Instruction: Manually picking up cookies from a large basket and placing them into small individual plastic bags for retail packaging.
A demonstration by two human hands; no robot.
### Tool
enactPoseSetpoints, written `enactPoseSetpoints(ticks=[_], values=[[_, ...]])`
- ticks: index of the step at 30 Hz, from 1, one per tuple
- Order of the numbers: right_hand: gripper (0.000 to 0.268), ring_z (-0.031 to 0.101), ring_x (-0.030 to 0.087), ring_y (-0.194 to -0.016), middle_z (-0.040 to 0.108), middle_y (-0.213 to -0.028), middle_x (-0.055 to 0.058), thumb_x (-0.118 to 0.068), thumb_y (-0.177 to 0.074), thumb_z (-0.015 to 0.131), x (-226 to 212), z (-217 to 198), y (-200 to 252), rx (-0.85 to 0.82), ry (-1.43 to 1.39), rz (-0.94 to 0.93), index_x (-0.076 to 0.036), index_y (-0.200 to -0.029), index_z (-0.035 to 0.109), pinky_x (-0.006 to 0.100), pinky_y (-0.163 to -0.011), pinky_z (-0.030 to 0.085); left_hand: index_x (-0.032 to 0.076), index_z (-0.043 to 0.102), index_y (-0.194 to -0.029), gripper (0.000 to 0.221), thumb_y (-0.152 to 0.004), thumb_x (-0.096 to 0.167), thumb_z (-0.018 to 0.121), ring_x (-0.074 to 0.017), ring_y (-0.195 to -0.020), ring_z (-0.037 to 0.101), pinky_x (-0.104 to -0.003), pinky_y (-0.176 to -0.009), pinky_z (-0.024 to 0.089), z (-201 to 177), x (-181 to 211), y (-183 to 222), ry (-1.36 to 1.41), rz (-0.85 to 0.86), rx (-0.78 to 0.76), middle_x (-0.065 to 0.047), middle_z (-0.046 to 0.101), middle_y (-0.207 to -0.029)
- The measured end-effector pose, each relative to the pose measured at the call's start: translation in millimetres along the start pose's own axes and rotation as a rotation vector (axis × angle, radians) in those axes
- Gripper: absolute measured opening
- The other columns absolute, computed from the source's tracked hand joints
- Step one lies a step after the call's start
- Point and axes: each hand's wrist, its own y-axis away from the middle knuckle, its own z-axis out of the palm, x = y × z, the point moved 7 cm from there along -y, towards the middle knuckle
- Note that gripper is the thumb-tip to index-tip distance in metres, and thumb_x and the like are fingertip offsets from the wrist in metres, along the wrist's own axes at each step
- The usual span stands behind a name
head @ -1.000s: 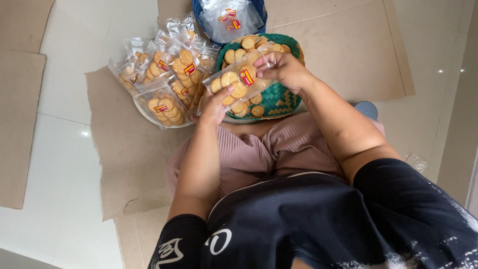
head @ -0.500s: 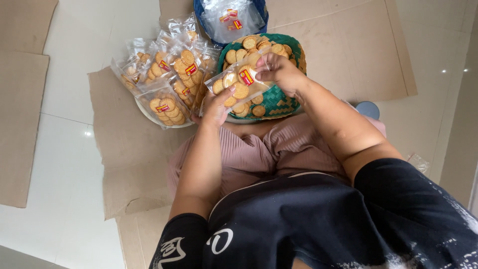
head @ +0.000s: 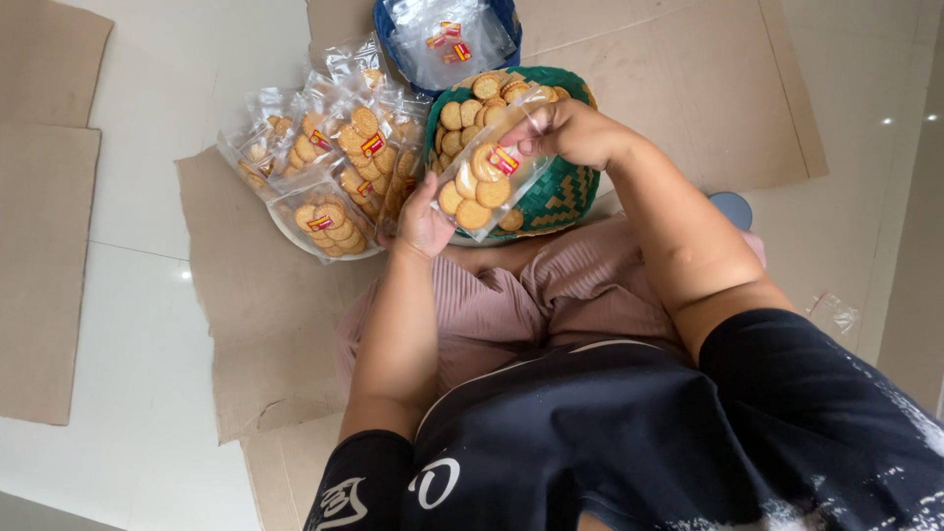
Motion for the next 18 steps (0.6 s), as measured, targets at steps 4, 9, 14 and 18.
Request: enactPoseSetpoints(ticks=[4, 9, 14, 18], values=[[0.023, 0.066, 0.018, -0.085, 0.077, -0.084, 0.009, -0.008, -0.095, 0.072, -2, -9, 8, -0.152, 0.179, 0.109, -0.009, -0.116, 0.078, 0.032, -0.087, 0.051, -0.005, 0.070, -0.121, 0.091, -0.089, 0.076, 0.044, -0.0289, -0.097, 0.075, -0.042, -0.086, 0.064, 5, -4, -1, -0.199, -0.143, -0.271, -0.021, 0.075, -0.105], [0.025, 0.072, 0.025, -0.089, 0.080, -0.091, 0.007, -0.015, -0.096, 0.069, -6, 17, 5, -0.386, 0.434, 0.179, -0.017, -0.119, 0.080, 0.038, -0.088, 0.053, 0.008, 0.072, -0.121, 0.042, -0.081, 0.017, 0.083, -0.0137, -0.094, 0.073, -0.032, -0.083, 0.062, 52, -5, 22, -0.553, -0.161, -0.247, -0.003, 0.076, -0.106], [0.029, 0.070, 0.019, -0.100, 0.075, -0.107, 0.008, -0.010, -0.098, 0.068, -12, 17, -12, -0.115, 0.065, -0.072, -0.007, -0.127, 0.068, 0.034, -0.092, 0.055, 0.003, 0.067, -0.125, 0.043, -0.084, 0.011, 0.077, -0.0155, -0.089, 0.072, -0.030, -0.079, 0.061, 26, 8, 9, -0.477, -0.130, -0.095, -0.009, 0.074, -0.105], [0.014, 0.065, 0.010, -0.093, 0.069, -0.102, 0.003, -0.007, -0.101, 0.064, 27, -21, -24, 0.427, -0.369, -0.181, -0.004, -0.115, 0.063, 0.022, -0.086, 0.053, -0.003, 0.062, -0.130, 0.040, -0.091, 0.005, 0.068, -0.0161, -0.096, 0.066, -0.025, -0.086, 0.054, 5, 22, -1, -0.285, 0.011, 0.050, -0.012, 0.071, -0.113]])
